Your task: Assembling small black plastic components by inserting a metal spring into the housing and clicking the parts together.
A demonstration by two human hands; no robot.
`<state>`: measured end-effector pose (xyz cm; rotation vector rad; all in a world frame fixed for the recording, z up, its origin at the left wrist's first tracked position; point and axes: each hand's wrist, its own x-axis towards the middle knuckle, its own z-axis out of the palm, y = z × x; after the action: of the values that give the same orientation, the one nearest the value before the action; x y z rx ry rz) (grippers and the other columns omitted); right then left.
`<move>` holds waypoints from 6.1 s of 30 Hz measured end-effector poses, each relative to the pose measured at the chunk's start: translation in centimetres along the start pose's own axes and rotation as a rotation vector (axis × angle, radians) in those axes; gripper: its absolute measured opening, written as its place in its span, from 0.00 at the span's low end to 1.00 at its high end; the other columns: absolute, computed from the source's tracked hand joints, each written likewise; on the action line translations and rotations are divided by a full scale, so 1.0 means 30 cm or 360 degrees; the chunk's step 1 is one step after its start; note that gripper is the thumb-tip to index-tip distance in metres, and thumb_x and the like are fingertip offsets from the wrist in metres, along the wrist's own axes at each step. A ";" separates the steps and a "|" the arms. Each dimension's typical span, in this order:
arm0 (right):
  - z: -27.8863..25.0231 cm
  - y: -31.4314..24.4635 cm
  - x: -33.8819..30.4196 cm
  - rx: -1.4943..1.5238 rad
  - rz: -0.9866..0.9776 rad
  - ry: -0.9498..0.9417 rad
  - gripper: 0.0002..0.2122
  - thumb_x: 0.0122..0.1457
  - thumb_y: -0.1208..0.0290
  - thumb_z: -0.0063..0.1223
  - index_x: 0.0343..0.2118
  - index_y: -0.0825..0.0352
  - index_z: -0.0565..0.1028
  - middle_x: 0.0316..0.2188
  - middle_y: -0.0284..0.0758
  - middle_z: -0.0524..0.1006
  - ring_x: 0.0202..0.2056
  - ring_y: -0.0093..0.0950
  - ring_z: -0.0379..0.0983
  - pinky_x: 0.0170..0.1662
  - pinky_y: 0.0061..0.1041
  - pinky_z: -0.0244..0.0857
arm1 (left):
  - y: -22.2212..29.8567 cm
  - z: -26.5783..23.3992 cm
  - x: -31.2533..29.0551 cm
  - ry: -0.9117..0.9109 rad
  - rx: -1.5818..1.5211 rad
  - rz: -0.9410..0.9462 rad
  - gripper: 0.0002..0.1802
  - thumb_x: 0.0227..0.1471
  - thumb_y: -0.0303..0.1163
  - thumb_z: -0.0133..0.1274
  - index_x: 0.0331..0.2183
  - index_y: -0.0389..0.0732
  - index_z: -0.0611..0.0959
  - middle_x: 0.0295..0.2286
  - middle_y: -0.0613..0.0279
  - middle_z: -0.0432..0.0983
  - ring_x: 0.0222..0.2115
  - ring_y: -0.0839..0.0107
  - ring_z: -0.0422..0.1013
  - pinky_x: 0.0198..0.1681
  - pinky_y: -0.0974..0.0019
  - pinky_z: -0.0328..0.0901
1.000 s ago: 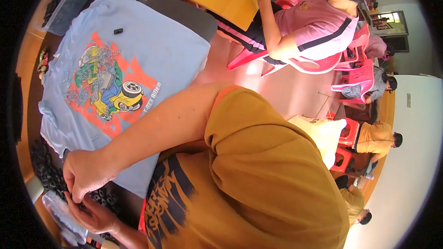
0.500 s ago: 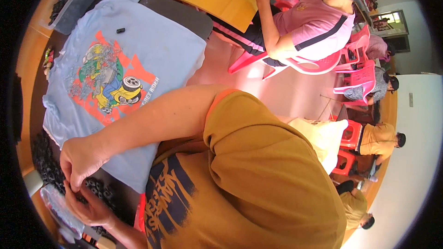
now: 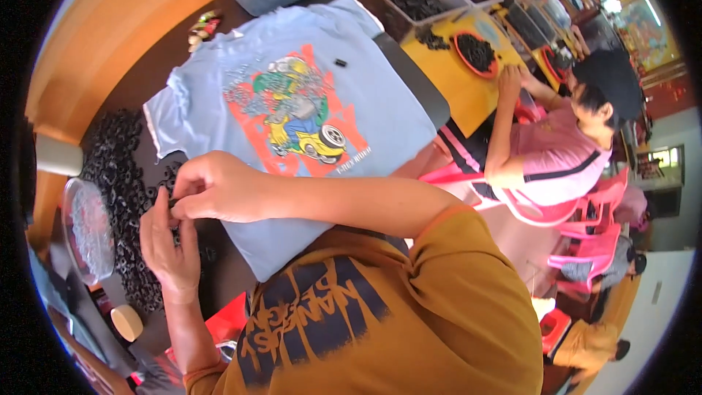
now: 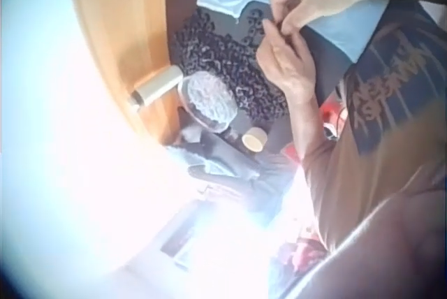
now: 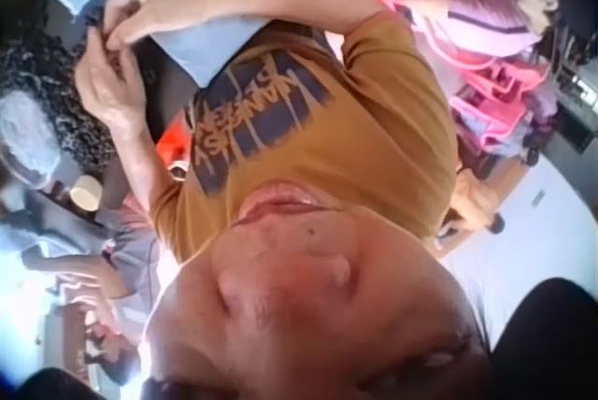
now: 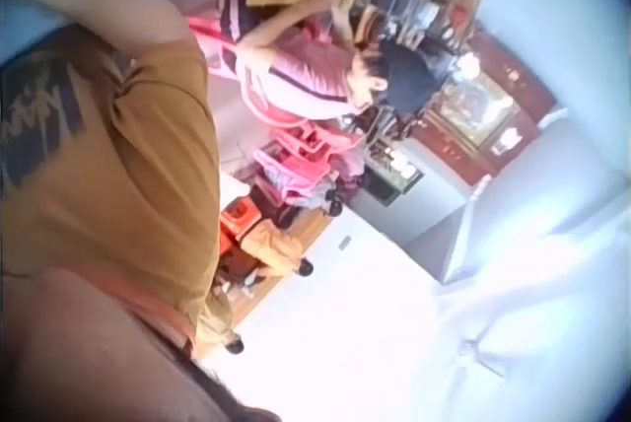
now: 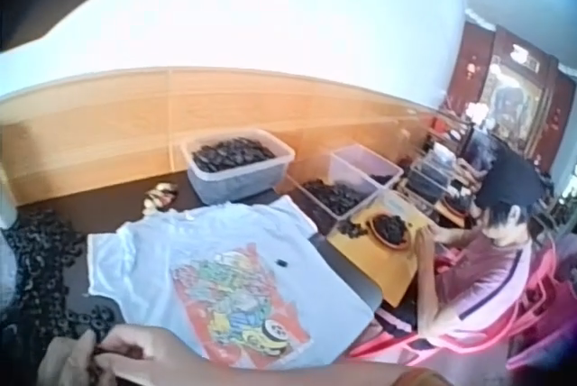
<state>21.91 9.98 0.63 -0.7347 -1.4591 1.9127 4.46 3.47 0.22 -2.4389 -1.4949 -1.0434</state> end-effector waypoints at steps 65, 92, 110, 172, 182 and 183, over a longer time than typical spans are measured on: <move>-0.140 -0.118 -0.760 0.0007 0.1899 -0.0320 0.15 0.64 0.74 0.47 0.51 0.76 0.70 0.44 0.32 0.76 0.43 0.19 0.70 0.45 0.19 0.67 | 0.032 0.015 -0.062 -0.0104 -0.0562 0.0440 0.09 0.37 0.34 0.51 0.22 0.38 0.72 0.20 0.64 0.63 0.22 0.69 0.65 0.26 0.67 0.59; -0.062 -0.166 -0.718 -0.0031 0.2060 -0.0320 0.20 0.60 0.71 0.50 0.54 0.73 0.68 0.52 0.37 0.71 0.50 0.24 0.68 0.53 0.24 0.62 | 0.030 0.021 -0.062 -0.0291 -0.0520 0.0433 0.08 0.39 0.33 0.50 0.23 0.40 0.72 0.21 0.64 0.65 0.25 0.67 0.68 0.30 0.66 0.61; -0.025 -0.135 -0.699 0.0159 0.2163 0.0059 0.18 0.59 0.72 0.51 0.51 0.73 0.71 0.49 0.35 0.73 0.48 0.23 0.68 0.52 0.23 0.62 | 0.022 0.013 -0.055 -0.0316 -0.0486 0.0449 0.09 0.39 0.35 0.49 0.24 0.39 0.72 0.20 0.64 0.64 0.23 0.67 0.66 0.28 0.66 0.60; 0.100 -0.027 -0.082 -0.0456 0.0077 -0.0369 0.04 0.57 0.78 0.52 0.35 0.72 0.75 0.29 0.31 0.75 0.30 0.19 0.70 0.35 0.19 0.63 | -0.161 -0.205 -0.075 -0.0065 -0.0957 -0.1368 0.05 0.52 0.25 0.55 0.34 0.36 0.80 0.24 0.74 0.71 0.22 0.88 0.63 0.25 0.80 0.59; 0.158 0.096 0.118 -0.0147 -0.0144 -0.0005 0.06 0.56 0.76 0.55 0.34 0.72 0.72 0.23 0.35 0.76 0.25 0.22 0.74 0.28 0.21 0.67 | -0.163 -0.161 -0.033 -0.0121 -0.1309 -0.1475 0.07 0.53 0.24 0.54 0.37 0.35 0.79 0.27 0.70 0.73 0.22 0.85 0.64 0.26 0.81 0.59; 0.151 0.100 0.117 -0.0199 -0.0180 -0.0027 0.06 0.56 0.76 0.55 0.34 0.71 0.72 0.23 0.34 0.76 0.25 0.22 0.74 0.28 0.21 0.67 | -0.162 -0.157 -0.036 -0.0110 -0.1351 -0.1481 0.07 0.53 0.24 0.54 0.37 0.35 0.79 0.27 0.70 0.73 0.22 0.85 0.64 0.26 0.81 0.59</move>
<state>15.83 9.16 -1.43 -0.6780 -1.6076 1.7597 -2.19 3.21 1.90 -2.0967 -2.7615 -2.1119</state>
